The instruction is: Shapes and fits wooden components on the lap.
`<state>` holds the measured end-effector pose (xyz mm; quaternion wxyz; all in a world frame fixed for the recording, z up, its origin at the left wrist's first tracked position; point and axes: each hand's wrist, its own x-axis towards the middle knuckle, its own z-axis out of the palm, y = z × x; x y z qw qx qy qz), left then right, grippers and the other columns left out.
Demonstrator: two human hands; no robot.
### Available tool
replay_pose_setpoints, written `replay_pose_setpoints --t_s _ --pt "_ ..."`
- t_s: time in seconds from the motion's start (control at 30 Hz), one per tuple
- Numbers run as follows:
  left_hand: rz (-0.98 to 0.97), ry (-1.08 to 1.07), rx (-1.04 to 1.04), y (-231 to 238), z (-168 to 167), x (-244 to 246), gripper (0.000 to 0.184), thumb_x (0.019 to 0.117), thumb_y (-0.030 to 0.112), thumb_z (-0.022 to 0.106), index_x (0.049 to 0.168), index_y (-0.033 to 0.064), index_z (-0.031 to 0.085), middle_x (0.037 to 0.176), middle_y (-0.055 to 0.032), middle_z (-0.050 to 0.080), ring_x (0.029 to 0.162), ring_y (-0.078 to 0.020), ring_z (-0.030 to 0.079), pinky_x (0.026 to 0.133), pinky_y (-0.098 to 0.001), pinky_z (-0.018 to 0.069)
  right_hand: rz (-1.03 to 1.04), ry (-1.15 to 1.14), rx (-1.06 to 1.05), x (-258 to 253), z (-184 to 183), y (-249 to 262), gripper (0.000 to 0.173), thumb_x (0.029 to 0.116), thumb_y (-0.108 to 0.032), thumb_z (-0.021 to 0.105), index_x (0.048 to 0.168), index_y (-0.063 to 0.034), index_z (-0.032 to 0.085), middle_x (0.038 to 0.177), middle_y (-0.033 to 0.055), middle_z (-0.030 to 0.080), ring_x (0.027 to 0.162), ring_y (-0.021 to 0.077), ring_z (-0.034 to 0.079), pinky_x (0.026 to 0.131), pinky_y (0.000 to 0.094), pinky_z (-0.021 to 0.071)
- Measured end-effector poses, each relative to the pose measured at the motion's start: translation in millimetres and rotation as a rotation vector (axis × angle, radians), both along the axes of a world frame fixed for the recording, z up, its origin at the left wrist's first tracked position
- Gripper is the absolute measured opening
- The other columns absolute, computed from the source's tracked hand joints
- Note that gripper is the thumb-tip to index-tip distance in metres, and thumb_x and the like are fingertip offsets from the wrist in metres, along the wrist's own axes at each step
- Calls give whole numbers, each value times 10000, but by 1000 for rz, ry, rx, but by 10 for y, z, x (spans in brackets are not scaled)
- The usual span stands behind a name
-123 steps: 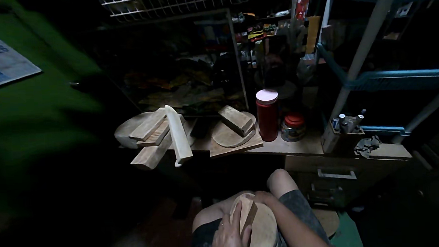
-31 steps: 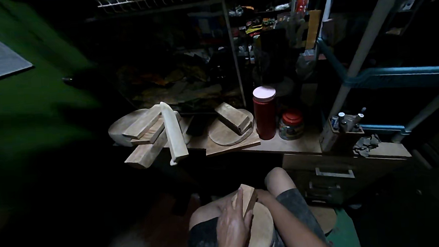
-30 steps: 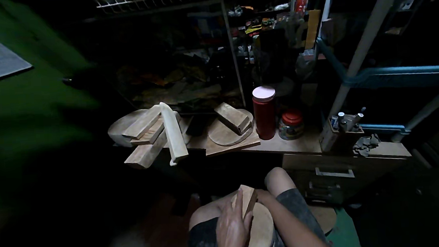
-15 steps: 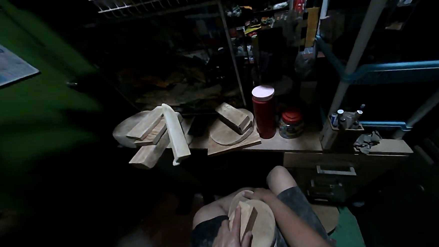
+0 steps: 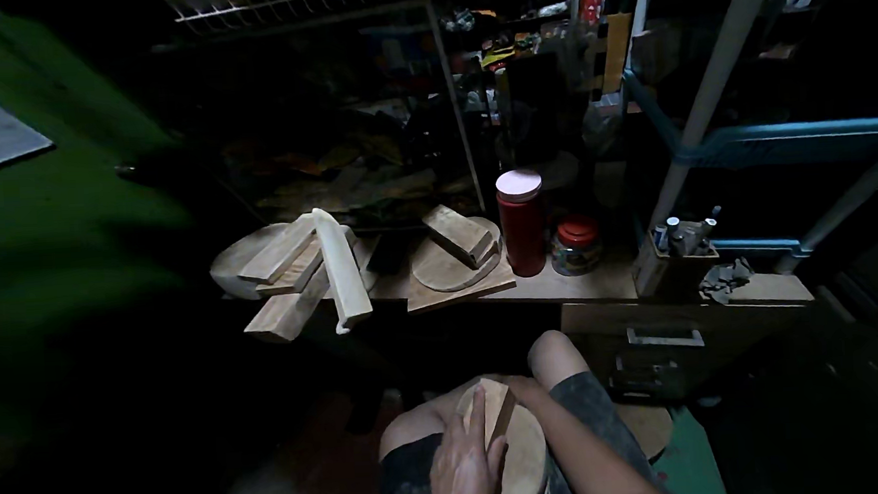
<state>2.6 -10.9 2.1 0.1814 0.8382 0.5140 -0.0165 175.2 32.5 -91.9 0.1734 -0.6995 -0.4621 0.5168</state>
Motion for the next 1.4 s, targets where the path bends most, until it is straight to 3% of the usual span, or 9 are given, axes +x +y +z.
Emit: replay_pose_setpoints --t_s 0.1,0.2,0.4,0.5,0.63,0.9,1.07,1.27,1.4 --pt "-19 -42 13 -133 -14 -192 790 975 409 671 1625 137 312 1349 -351 554 1138 -510 626 940 -610 524 100 -92 -97 7 -37 150 720 1078 -594 374 1525 -41 487 1566 239 467 1486 394 408 1215 621 285" --pt "-33 -30 9 -203 -53 -348 793 980 437 647 1625 126 307 1308 -338 581 1120 -491 636 927 -590 534 76 -106 -145 6 -195 221 850 1012 -721 385 1495 -35 520 1540 233 498 1463 385 441 1191 627 323" --pt "-9 -45 10 -163 -37 -239 761 984 419 642 1624 160 322 1329 -332 573 1143 -484 625 950 -591 517 105 -112 -127 18 -173 225 807 1044 -671 369 1507 -24 503 1553 243 479 1472 389 429 1205 618 307" --pt "11 -16 1 -50 -23 -50 764 994 413 636 1635 182 291 1376 -313 557 1193 -470 608 988 -578 499 96 -48 -73 12 9 107 559 1136 -378 359 1514 18 467 1578 246 444 1495 378 395 1228 572 279" --pt "0 12 25 106 -48 175 765 1000 419 625 1645 225 261 1365 -272 571 1171 -423 628 986 -525 516 -176 49 120 -20 -318 -32 422 1098 -158 496 1454 66 520 1517 259 513 1453 352 459 1231 481 317" --pt "-7 11 -8 1 -10 34 814 979 421 663 1646 195 255 1413 -317 524 1171 -464 623 954 -562 527 -77 46 76 2 -296 19 456 1124 -250 417 1484 14 511 1545 231 492 1472 358 433 1238 530 297" --pt "-13 -14 -26 -209 13 -255 805 980 405 661 1633 128 281 1333 -353 558 1136 -509 624 937 -602 524 95 -107 -139 -5 -97 196 809 1041 -673 377 1484 -11 523 1536 247 497 1461 397 440 1193 631 314" --pt "-34 -44 25 -239 -60 -329 779 976 410 652 1619 118 323 1301 -340 581 1093 -487 642 905 -587 535 62 -99 -152 12 -190 209 861 1007 -725 395 1475 -16 536 1532 241 502 1456 385 448 1192 620 324" --pt "-13 -46 8 -139 5 -146 761 989 387 650 1626 146 311 1356 -334 561 1167 -499 614 969 -594 508 106 -74 -101 14 -77 182 704 1090 -563 375 1519 -14 483 1573 246 452 1495 392 392 1225 606 267"
